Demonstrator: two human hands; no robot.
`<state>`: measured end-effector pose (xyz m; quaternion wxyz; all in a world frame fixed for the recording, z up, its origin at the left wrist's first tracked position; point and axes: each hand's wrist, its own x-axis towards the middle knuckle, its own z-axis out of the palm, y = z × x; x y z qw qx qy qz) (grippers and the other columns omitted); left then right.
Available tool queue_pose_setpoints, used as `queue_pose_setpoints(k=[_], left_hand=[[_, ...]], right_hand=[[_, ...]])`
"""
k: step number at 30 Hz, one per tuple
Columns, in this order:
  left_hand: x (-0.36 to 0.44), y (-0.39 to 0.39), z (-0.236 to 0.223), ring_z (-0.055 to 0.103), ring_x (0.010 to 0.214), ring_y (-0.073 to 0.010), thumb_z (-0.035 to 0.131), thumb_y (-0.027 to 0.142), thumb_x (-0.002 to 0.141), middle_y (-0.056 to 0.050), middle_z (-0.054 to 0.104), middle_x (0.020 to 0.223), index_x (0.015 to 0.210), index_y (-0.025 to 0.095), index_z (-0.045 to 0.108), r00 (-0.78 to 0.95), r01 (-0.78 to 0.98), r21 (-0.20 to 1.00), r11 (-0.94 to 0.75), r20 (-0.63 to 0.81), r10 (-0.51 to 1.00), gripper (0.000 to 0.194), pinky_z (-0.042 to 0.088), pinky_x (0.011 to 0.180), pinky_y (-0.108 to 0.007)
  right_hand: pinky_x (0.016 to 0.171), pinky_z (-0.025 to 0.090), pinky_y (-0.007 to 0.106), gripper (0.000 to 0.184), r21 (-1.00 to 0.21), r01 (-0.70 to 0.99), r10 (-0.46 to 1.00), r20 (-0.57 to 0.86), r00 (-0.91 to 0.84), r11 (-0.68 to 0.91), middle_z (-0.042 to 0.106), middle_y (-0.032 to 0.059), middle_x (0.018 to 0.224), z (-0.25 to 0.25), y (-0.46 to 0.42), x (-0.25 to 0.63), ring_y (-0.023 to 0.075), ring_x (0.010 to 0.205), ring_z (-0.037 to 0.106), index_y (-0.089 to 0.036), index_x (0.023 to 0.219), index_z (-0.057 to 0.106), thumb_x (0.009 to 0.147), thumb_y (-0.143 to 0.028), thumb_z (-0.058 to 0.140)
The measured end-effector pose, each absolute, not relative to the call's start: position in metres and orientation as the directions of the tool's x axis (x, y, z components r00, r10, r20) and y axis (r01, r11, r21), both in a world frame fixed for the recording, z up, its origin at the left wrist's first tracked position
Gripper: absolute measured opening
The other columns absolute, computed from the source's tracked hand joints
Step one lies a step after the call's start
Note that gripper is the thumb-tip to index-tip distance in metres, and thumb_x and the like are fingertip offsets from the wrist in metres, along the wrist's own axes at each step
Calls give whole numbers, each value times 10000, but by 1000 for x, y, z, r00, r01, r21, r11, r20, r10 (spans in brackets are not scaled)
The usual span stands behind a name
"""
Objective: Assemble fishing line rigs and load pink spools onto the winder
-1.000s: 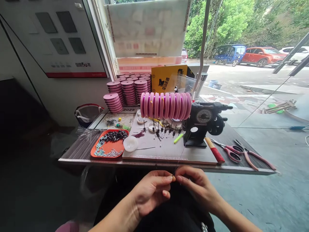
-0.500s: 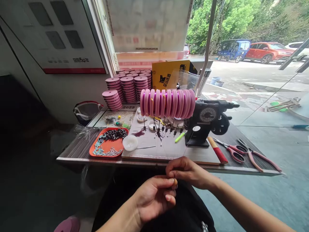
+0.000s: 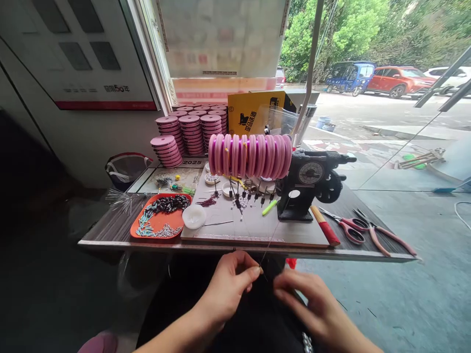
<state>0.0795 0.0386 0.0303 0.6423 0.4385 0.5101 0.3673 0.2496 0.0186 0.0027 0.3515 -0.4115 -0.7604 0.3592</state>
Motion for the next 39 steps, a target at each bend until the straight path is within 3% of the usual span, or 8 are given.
queue_pose_setpoints(k=[3,6,10,13,16,22,30,39], left_hand=[[81,34,29,380,528,-100,633,243,676,30,453,539,568,142,574,145,61,981,185,-193,970,159,293,534,-230],[81,29,28,406,585,-116,625,255,697,13,465,603,569,147,584,113,47,992,119,-124,986,173,319,573,-230],[80,24,28,432,631,-128,609,268,725,1,465,665,610,151,600,114,19,999,37,-39,993,165,337,593,-227],[78,23,26,420,638,-125,598,258,737,1,449,680,623,155,600,118,26,1000,-18,15,993,154,326,583,-222],[77,25,26,420,653,-130,597,254,730,-1,452,677,625,154,605,153,-13,1000,-8,10,988,145,326,607,-225],[74,29,29,422,635,-128,614,182,634,-8,515,700,669,160,628,255,-171,976,138,-92,963,43,323,590,-224],[75,29,26,396,578,-101,667,304,659,-10,508,694,682,148,631,274,-197,965,170,-112,955,162,306,523,-211],[76,31,26,372,541,-83,666,338,672,17,461,657,670,143,614,279,-208,959,192,-130,951,202,292,506,-209]], right_hand=[[473,375,217,246,-463,444,637,628,-447,767,536,28,587,14,10,245,120,489,468,-165,794,559,909,-130,344],[507,427,230,262,-277,428,473,747,-466,860,584,55,599,21,10,236,137,511,526,-151,838,557,921,-112,311],[577,477,210,150,-505,318,590,751,-296,803,637,72,777,23,9,227,140,633,595,-183,832,568,901,-162,437],[600,500,205,142,-802,166,817,546,-183,574,638,48,766,28,10,226,148,658,608,-191,798,593,885,-230,488],[521,488,195,134,-904,140,914,396,-88,405,615,16,646,39,17,230,140,558,580,-182,751,614,848,-252,551],[598,488,207,68,-762,343,827,555,-92,550,650,21,735,58,27,238,151,640,608,-201,786,633,807,-156,586],[540,443,190,79,-931,114,926,322,-196,347,593,3,648,55,28,237,121,588,548,-172,760,619,817,-219,593],[600,444,233,215,-678,399,780,458,-426,617,589,36,756,60,32,244,146,694,552,-194,902,600,915,-160,388]])
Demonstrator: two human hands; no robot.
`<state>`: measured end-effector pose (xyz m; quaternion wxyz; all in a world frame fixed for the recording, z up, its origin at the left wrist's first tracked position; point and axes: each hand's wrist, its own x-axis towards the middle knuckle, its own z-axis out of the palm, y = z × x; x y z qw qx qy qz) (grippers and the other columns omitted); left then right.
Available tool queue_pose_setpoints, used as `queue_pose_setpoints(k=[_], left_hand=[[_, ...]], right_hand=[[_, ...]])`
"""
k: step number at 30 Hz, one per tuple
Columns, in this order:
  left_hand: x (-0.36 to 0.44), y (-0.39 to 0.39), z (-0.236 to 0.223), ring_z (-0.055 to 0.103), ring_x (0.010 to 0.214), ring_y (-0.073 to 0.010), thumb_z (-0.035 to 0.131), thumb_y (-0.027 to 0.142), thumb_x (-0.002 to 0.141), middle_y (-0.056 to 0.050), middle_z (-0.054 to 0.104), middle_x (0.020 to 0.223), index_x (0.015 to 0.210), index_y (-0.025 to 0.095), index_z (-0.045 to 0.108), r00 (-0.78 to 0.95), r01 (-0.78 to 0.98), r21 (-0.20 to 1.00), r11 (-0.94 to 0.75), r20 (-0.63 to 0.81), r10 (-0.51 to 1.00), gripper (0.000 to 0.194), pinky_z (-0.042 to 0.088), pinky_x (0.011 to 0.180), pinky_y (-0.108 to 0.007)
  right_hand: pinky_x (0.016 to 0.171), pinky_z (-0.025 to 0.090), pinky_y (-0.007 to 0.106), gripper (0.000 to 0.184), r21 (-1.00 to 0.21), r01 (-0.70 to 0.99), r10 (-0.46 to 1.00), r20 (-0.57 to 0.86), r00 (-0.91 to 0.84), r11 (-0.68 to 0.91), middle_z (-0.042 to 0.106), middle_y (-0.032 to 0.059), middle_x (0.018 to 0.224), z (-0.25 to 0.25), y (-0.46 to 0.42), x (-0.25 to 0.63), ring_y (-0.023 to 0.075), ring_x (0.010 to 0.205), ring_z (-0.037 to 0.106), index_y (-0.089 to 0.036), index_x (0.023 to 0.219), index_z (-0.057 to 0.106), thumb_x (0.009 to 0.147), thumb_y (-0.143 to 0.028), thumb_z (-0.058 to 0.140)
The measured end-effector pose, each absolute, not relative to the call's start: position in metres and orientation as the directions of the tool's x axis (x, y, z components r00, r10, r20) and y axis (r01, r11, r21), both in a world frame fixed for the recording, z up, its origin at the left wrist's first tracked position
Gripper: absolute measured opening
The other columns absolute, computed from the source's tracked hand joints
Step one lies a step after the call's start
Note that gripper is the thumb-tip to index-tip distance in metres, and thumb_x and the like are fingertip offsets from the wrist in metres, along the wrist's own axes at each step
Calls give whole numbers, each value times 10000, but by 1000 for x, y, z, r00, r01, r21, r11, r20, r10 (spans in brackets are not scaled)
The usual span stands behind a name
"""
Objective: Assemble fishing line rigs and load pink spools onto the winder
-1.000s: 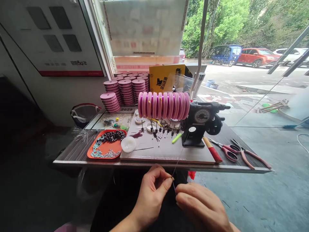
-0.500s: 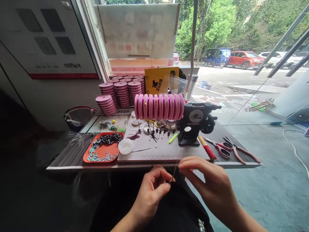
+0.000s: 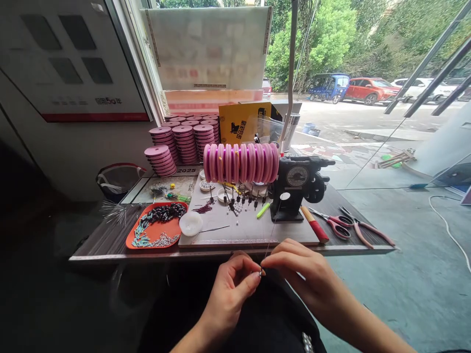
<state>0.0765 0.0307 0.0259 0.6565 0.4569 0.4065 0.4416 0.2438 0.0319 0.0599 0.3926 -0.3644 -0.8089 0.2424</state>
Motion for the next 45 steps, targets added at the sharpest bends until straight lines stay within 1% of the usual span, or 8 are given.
queue_pose_setpoints(k=[5,9,16,26,31,36,41,45], left_hand=[[76,30,24,391,564,-91,676,330,663,4,483,685,677,145,617,266,-194,964,182,-127,956,195,304,513,-206],[75,31,23,389,567,-89,674,310,668,8,475,690,678,151,622,264,-198,963,185,-129,956,168,305,513,-207],[75,32,21,374,550,-79,666,301,683,16,460,689,686,147,614,267,-202,963,181,-124,956,162,291,502,-205],[74,30,26,412,655,-122,640,313,708,4,458,690,665,147,590,256,-127,985,115,-80,963,178,336,613,-227],[76,30,27,390,604,-101,641,313,704,12,444,685,639,145,596,216,-128,986,104,-75,973,186,312,561,-218],[78,31,26,341,522,-70,652,289,682,31,428,633,634,143,599,233,-181,972,151,-107,967,162,259,492,-211],[76,30,23,334,517,-76,573,138,636,50,421,571,673,159,584,294,-234,941,242,-169,941,44,265,507,-214],[75,30,20,298,538,-83,487,28,513,61,393,546,664,169,584,267,-211,935,286,-226,937,228,244,497,-206]], right_hand=[[619,451,238,153,-634,509,810,402,-426,582,571,33,784,63,31,246,139,680,539,-195,953,484,923,-164,338],[540,416,229,151,-518,564,766,415,-492,643,530,21,719,67,33,245,135,607,497,-191,892,448,889,-119,315],[532,350,215,130,-506,562,745,304,-593,654,472,-7,711,73,35,247,119,587,443,-191,847,430,868,-78,370],[521,317,227,203,-422,527,660,289,-693,738,484,-10,661,72,41,235,137,593,419,-188,742,422,788,8,400],[578,392,226,115,-575,512,763,386,-518,638,557,10,713,58,40,236,140,638,503,-177,841,508,826,-75,457],[541,401,212,92,-778,438,882,313,-352,451,590,0,650,45,36,239,124,572,541,-174,757,602,825,-184,541],[562,401,215,120,-842,369,907,293,-301,394,596,2,663,42,38,238,129,605,544,-173,735,620,825,-206,547],[562,400,215,140,-860,332,906,289,-310,388,584,4,659,43,41,237,130,608,536,-167,723,626,827,-231,558]])
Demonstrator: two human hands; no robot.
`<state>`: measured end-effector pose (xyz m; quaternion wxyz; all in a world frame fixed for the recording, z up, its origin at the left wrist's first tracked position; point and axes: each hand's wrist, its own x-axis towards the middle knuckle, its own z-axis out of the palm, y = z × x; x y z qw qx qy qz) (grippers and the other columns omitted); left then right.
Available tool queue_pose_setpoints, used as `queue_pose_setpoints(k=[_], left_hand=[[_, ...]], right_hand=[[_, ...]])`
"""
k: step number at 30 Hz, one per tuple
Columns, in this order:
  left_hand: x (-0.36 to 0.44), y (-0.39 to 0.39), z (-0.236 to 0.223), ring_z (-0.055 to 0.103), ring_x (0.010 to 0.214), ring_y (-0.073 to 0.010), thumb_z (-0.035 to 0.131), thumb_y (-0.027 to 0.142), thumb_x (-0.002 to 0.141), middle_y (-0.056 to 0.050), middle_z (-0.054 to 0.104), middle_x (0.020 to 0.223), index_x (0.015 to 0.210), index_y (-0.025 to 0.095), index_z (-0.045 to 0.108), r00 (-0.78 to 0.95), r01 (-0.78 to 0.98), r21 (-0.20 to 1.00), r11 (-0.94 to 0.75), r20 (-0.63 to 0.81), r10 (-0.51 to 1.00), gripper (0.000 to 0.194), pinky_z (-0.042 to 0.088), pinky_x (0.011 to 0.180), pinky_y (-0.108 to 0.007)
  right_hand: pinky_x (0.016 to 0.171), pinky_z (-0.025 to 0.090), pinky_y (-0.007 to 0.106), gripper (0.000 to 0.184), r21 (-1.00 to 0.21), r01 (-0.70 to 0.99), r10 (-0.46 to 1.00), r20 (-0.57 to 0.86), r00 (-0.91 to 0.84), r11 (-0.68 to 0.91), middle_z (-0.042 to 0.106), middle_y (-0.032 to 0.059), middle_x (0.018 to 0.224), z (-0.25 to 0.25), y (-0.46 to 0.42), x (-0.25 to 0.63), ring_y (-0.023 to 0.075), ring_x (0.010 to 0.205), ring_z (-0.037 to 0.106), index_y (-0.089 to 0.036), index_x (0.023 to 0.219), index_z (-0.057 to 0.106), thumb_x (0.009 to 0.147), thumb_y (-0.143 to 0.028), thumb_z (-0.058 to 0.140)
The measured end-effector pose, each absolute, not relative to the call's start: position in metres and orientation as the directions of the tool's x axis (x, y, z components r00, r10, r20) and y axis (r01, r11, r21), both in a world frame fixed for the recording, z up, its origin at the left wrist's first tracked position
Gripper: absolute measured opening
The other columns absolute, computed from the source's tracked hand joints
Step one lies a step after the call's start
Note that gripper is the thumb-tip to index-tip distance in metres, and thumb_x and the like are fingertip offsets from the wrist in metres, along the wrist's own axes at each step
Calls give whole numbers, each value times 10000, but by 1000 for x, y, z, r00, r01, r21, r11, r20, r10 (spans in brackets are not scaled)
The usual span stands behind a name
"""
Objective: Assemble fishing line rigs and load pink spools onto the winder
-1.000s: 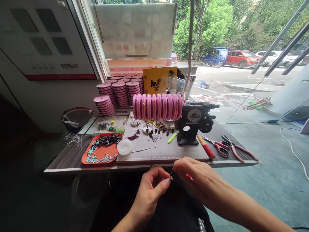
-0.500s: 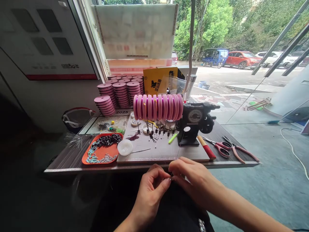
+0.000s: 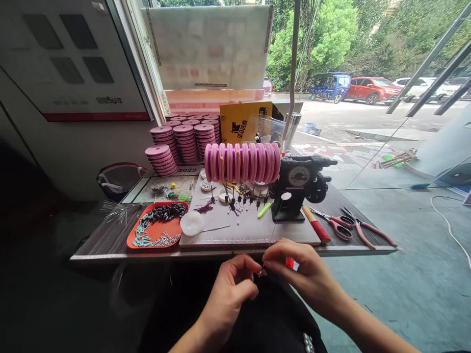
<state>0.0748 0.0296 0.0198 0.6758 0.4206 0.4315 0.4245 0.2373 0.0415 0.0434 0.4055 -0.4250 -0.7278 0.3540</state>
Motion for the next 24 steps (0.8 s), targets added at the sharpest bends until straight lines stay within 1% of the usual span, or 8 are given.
queue_pose_setpoints(k=[3,7,15,17,19,21,22,24], left_hand=[[76,31,22,287,546,-88,481,33,492,60,394,540,643,170,578,261,-214,928,307,-248,933,226,241,493,-204],[77,31,25,281,547,-89,479,39,477,57,405,548,617,169,564,272,-219,925,312,-249,929,209,236,488,-206],[76,31,23,278,552,-89,494,46,508,59,360,536,619,161,552,284,-214,931,297,-232,930,170,231,500,-209],[77,31,23,296,543,-84,530,63,541,56,387,541,624,155,557,302,-235,927,292,-216,929,127,237,499,-210],[77,32,24,318,515,-74,600,125,602,55,414,531,624,148,559,316,-257,923,285,-198,928,52,243,495,-210],[78,32,25,332,489,-63,666,203,630,55,426,516,610,141,561,323,-299,902,311,-211,922,123,247,486,-203],[79,32,25,338,481,-56,693,221,622,55,431,515,604,137,566,323,-332,877,348,-241,915,154,251,482,-195],[79,32,25,358,481,-41,739,208,583,48,466,548,611,132,587,332,-420,788,451,-330,884,172,269,477,-175]], right_hand=[[559,401,207,152,-875,298,901,279,-333,381,588,3,656,46,43,236,123,599,534,-162,713,627,829,-238,564],[561,394,202,155,-874,295,894,273,-356,385,601,5,664,49,44,234,119,601,535,-157,712,631,830,-241,575],[605,386,197,106,-845,328,860,261,-437,423,628,-12,687,50,45,233,112,639,543,-174,736,640,827,-190,589],[602,382,198,108,-840,334,855,256,-451,428,627,-12,682,51,45,232,113,639,538,-176,735,641,827,-184,584],[599,377,203,127,-841,329,850,254,-461,430,622,-9,669,52,45,231,116,633,530,-175,720,638,830,-190,576],[598,374,212,143,-857,313,856,243,-456,410,612,-4,664,51,44,232,120,626,520,-173,714,635,834,-210,567],[593,372,214,129,-877,297,869,227,-440,379,600,-6,659,50,44,233,121,618,510,-173,734,634,831,-230,572],[577,366,213,125,-936,227,912,171,-374,268,563,-14,657,46,42,236,119,611,484,-170,785,617,819,-287,590]])
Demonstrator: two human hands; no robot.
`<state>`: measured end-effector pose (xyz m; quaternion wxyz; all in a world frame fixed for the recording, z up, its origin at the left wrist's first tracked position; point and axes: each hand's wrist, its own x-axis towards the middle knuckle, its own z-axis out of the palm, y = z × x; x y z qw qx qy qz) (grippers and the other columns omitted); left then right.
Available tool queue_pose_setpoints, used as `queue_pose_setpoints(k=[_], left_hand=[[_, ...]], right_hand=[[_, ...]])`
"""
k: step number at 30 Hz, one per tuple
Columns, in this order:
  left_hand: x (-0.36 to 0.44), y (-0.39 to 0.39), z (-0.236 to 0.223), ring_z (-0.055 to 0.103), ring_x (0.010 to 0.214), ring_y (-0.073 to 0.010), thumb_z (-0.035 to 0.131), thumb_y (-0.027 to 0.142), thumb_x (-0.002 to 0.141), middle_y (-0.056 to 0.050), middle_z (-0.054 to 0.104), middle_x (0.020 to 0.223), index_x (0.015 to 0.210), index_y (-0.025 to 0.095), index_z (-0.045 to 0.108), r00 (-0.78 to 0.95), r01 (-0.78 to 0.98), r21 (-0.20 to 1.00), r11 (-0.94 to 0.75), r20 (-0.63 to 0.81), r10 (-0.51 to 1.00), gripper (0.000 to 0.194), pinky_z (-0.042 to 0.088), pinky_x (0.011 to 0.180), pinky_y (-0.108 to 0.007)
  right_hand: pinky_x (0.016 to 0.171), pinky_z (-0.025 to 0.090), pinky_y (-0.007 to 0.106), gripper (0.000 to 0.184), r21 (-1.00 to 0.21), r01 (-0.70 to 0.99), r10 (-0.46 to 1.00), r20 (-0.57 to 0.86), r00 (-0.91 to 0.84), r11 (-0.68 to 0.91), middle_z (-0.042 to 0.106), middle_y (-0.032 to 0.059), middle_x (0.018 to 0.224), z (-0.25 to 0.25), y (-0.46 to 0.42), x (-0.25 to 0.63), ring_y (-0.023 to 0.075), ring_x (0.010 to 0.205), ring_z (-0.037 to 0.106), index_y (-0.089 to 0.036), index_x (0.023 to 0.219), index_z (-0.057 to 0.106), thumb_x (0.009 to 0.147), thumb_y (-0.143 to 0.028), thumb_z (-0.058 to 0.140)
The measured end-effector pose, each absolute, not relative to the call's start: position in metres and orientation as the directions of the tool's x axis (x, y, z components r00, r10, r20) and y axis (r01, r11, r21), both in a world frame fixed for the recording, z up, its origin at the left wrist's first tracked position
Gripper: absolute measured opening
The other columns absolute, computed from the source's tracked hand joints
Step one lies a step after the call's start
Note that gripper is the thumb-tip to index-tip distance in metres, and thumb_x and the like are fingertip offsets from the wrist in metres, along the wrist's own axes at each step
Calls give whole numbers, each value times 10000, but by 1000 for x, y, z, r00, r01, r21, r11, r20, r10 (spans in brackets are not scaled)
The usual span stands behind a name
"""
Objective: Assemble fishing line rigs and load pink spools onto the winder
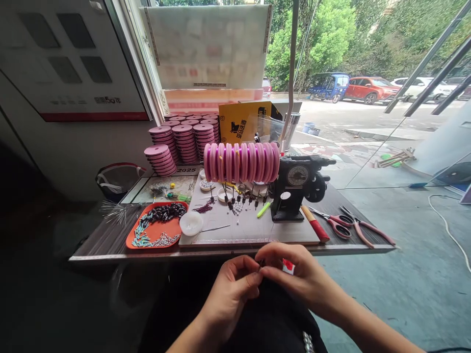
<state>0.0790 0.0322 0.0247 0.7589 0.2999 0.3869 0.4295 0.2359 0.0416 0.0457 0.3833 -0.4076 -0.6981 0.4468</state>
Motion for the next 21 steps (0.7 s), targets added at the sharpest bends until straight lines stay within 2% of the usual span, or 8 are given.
queue_pose_setpoints(k=[3,6,10,12,13,15,18,21], left_hand=[[79,32,24,394,502,-22,785,166,516,23,542,643,634,124,625,366,-534,630,563,-428,826,203,288,463,-142],[79,31,23,431,521,-29,801,155,488,14,550,625,633,122,642,385,-571,554,605,-470,794,218,302,460,-128],[81,30,22,428,507,-33,785,164,521,20,539,585,638,127,648,392,-566,574,591,-444,806,185,317,481,-139],[82,31,23,404,494,-29,779,175,527,20,549,603,628,129,643,368,-545,624,560,-422,828,175,302,474,-147],[81,31,24,392,489,-29,775,180,529,20,553,610,615,130,638,343,-516,665,539,-417,842,169,294,471,-152],[81,32,27,379,490,-36,765,189,539,20,551,609,590,129,623,280,-423,765,486,-400,873,162,281,473,-164],[79,34,31,371,510,-59,737,208,563,18,531,578,581,130,612,243,-275,868,413,-353,903,149,271,487,-186],[79,37,34,356,508,-66,691,189,564,12,540,612,623,134,630,290,-225,887,402,-333,897,101,256,496,-205]], right_hand=[[564,364,209,235,-997,64,946,27,-322,50,529,-15,654,34,36,238,117,615,467,-153,757,584,796,-383,607],[622,389,232,294,-993,-56,905,-71,-419,-104,587,21,707,21,30,233,146,682,517,-135,746,616,756,-429,636],[669,398,271,316,-977,-125,905,-105,-413,-170,608,45,719,14,25,223,173,705,542,-125,741,623,719,-439,645],[608,389,257,278,-992,-44,928,-97,-359,-121,576,29,654,16,26,225,162,646,523,-135,700,593,740,-409,605],[577,377,249,251,-998,44,950,-52,-309,-40,554,19,630,19,27,228,155,618,505,-143,681,576,760,-382,575],[552,355,249,219,-928,304,969,165,-184,215,517,13,613,27,33,237,152,598,475,-160,650,550,803,-310,507],[589,346,272,224,-591,637,827,545,-135,494,503,25,629,40,45,247,165,624,457,-169,635,528,838,-210,440],[589,333,280,241,-385,734,725,657,-208,559,495,28,611,48,54,248,169,611,439,-173,621,500,845,-155,412]])
